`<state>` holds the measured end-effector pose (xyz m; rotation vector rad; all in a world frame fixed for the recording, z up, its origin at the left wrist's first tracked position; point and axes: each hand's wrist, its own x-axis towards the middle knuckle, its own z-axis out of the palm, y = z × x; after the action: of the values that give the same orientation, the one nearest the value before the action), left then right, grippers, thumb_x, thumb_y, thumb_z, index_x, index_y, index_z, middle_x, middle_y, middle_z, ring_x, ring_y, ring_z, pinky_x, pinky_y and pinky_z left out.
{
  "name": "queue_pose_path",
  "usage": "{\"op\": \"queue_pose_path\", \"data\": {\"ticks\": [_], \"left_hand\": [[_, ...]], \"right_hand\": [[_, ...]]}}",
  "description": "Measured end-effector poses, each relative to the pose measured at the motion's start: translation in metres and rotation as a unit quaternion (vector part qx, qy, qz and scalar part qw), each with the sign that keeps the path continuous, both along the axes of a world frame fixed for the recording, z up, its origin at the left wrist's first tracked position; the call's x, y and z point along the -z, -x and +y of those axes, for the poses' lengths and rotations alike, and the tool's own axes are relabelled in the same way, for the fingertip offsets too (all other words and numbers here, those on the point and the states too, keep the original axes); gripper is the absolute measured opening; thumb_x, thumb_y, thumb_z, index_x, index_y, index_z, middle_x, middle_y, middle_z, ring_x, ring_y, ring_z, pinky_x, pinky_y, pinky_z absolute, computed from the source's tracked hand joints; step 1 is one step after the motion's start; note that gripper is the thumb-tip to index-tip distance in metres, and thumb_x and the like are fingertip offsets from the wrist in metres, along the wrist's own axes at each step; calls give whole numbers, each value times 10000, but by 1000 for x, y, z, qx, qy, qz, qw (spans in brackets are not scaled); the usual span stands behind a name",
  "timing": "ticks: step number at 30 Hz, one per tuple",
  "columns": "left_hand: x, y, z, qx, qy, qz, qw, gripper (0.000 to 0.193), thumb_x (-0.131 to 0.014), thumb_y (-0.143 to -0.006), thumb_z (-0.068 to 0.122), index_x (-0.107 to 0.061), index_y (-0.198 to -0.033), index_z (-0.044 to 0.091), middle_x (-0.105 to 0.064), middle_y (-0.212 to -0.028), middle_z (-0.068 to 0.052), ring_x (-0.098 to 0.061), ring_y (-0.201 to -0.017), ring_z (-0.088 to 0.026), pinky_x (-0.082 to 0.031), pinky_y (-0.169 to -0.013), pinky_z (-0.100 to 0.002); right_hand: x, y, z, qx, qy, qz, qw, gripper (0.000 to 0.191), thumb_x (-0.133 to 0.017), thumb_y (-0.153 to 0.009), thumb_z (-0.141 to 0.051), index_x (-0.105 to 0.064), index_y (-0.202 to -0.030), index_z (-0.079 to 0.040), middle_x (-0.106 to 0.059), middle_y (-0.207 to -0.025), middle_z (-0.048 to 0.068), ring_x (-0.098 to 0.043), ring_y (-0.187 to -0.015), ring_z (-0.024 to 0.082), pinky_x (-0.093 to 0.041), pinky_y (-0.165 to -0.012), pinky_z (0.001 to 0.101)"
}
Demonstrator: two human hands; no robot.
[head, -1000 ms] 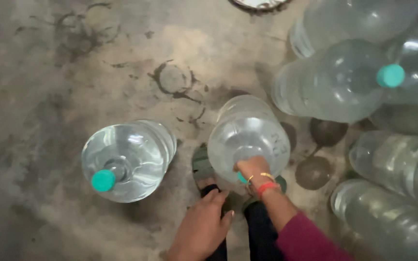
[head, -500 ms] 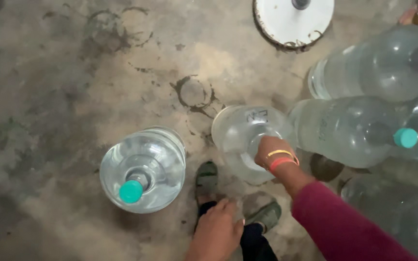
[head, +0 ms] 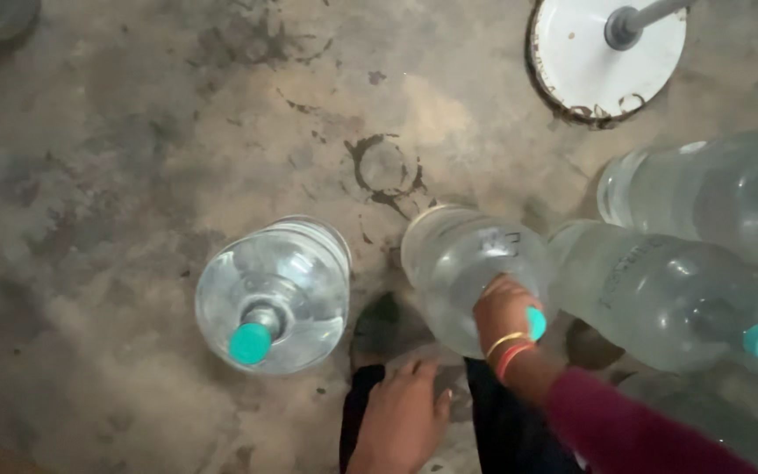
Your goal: The person repeatedly picks up large clear water jugs with teal caps from the floor, rolls them short distances, and places them back down among other jugs. The person also briefly touches a wall switchboard. The task involves handling multiple jugs one at a time without using tools.
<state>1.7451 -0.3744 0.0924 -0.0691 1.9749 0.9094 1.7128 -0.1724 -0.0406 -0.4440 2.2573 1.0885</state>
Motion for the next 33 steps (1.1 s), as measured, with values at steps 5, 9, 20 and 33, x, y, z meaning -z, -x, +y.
{"op": "queue_pose_path", "data": {"ticks": [5,9,20,33], "left_hand": [[9,19,38,-5,29,19,999,434,-689,-894,272,-591,-1274,86,-619,-1280,-153,-604,-1162,-382,-485,-942,-517],[10,33,80,-42,48,28,998,432,-690,-890,285,-605,-1264,87,-647,-1242,-156,-616,-1140,-403,-510,-917,-511],[20,117,177,-92,32,115,989,438,-648,-875,369,-658,-1224,105,-701,-1111,-166,-665,-979,-431,-549,-814,-515],[-25,167,127,-35,11,149,988,478,-635,-920,257,-567,-1333,26,-626,-1287,-187,-593,-1143,-409,-464,-942,-519]], "right_hand": [[32,-23,7,-165,-81,-22,983,548,-466,-975,-168,-489,-1467,74,-683,-1026,273,-663,-834,399,-558,-629,531],[39,-17,18,-144,-55,-67,986,589,-473,-936,-135,-459,-1466,121,-664,-1008,273,-660,-797,378,-563,-591,527],[15,56,72,22,44,-129,990,727,-543,-917,-232,-353,-1471,199,-673,-989,256,-704,-790,394,-578,-551,530],[32,252,147,409,255,-356,801,469,-854,-617,-393,-858,-983,-99,-797,-1062,115,-760,-931,289,-586,-841,429]]}}
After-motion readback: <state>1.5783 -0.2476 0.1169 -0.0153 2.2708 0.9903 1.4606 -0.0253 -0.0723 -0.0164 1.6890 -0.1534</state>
